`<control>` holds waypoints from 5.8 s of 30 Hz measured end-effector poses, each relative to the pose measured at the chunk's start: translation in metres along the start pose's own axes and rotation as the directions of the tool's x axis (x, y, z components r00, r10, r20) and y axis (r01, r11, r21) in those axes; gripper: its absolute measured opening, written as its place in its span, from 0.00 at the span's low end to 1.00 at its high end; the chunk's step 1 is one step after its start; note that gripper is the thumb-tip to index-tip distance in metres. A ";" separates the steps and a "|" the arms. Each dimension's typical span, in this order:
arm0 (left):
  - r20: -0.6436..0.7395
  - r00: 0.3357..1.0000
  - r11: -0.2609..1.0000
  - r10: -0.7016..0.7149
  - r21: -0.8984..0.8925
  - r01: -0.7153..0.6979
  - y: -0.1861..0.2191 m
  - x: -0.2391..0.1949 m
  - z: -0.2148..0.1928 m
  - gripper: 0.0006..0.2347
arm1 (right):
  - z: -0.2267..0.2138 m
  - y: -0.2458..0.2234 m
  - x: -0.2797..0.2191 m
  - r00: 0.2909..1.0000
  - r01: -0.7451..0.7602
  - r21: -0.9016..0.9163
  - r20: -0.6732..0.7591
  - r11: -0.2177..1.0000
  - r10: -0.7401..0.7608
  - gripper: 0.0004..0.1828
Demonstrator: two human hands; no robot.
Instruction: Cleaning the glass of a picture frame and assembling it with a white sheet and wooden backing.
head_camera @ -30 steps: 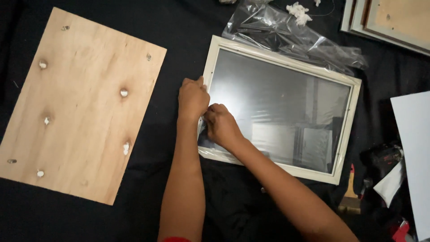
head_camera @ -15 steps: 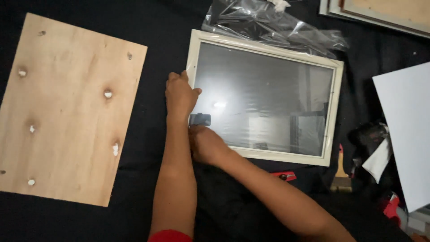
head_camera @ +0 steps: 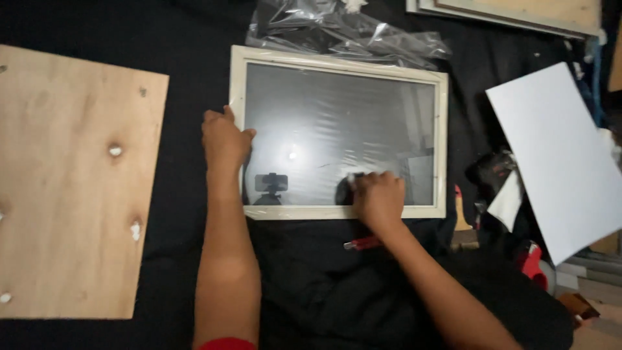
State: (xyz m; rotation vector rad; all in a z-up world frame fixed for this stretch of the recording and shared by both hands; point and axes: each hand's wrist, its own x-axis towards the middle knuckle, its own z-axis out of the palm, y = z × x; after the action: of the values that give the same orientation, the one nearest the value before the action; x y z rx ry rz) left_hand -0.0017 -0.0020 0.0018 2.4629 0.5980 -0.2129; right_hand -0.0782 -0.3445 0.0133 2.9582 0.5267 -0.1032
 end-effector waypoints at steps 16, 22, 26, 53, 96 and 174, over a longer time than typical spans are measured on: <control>0.005 1.000 1.000 0.011 0.003 -0.011 -0.008 0.000 0.006 0.31 | 0.052 0.063 -0.018 0.956 -0.165 0.354 -0.174 0.921 0.238 0.05; 0.048 0.998 0.998 -0.040 -0.038 0.041 0.011 -0.011 -0.005 0.30 | 0.082 0.075 -0.002 0.740 -0.660 -0.144 -0.291 0.737 0.606 0.08; 0.036 0.998 0.999 -0.051 0.002 0.051 0.013 -0.010 -0.007 0.29 | 0.091 -0.090 0.047 0.882 -0.405 0.369 -0.084 0.836 0.464 0.06; -0.204 0.979 0.999 -0.014 -0.039 0.006 0.008 -0.009 0.007 0.20 | 0.026 -0.198 0.107 0.981 -0.130 0.556 -0.049 0.821 0.189 0.05; -0.200 0.979 0.999 -0.032 -0.038 0.025 0.008 -0.001 0.022 0.25 | 0.074 0.088 0.211 0.575 -0.645 0.389 -0.321 0.658 0.753 0.06; 0.426 0.742 0.613 -0.517 -0.420 0.669 0.082 -0.097 -0.148 0.18 | -0.221 0.121 -0.028 0.886 -0.268 0.886 0.072 0.379 0.459 0.22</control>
State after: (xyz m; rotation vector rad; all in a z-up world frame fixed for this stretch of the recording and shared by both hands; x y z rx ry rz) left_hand -0.0475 -0.0113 0.1909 1.5572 1.1755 -0.5435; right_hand -0.0528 -0.4344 0.2486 4.0695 -0.3820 -0.0527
